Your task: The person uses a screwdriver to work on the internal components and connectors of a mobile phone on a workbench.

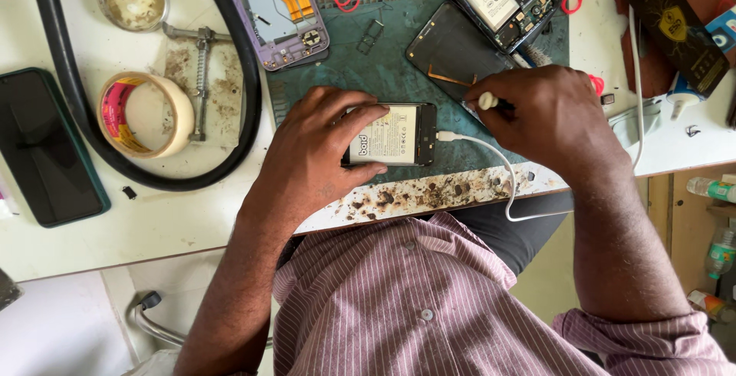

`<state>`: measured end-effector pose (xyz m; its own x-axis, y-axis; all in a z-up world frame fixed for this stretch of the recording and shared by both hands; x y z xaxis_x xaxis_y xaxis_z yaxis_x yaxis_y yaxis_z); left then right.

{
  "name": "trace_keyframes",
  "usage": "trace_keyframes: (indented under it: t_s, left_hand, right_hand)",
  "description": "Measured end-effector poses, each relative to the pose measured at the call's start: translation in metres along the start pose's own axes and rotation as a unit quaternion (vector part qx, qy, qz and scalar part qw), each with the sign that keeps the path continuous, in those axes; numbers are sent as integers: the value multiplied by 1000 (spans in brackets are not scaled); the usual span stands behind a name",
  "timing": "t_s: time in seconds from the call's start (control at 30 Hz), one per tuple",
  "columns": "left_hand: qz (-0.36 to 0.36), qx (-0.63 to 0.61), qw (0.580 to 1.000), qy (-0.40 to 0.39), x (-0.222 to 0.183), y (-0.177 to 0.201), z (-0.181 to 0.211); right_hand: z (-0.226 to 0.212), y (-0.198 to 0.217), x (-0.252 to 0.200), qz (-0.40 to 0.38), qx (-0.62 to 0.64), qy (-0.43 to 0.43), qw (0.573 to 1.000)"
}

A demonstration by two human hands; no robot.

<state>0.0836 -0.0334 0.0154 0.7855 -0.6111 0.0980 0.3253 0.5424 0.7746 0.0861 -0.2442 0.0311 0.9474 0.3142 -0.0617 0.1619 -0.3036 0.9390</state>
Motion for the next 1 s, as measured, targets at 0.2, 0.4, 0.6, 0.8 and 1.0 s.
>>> trace_keyframes:
  t_s: [0.2, 0.4, 0.6, 0.8, 1.0]
  left_hand:
    - [-1, -8, 1000, 7, -2, -1, -1]
    - [6, -18, 1000, 2, -1, -2, -1]
    - [13, -13, 1000, -1, -4, 2, 0]
    - [77, -4, 996, -35, 0, 9, 5]
    - [174, -238, 955, 30, 2, 4, 5]
  right_hand:
    - [-23, 1, 12, -41, -114, 37, 992]
    - [-35, -7, 14, -70, -221, 99, 968]
    - [-17, -24, 19, -133, -250, 64, 957]
    - [-10, -9, 10, -86, -49, 52, 994]
    - [-14, 1, 1, -17, 131, 50, 990]
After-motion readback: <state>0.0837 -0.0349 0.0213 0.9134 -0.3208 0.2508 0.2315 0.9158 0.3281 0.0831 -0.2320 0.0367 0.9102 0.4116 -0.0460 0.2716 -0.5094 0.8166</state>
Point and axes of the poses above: each hand's wrist, its own x-axis towards the middle knuckle, its own y-axis out of the back of the hand, z = x × y, the point moved 10 cm from there along x, towards the middle knuckle, and after that the axes turned 1 degree about z, right-handed, at the moved point
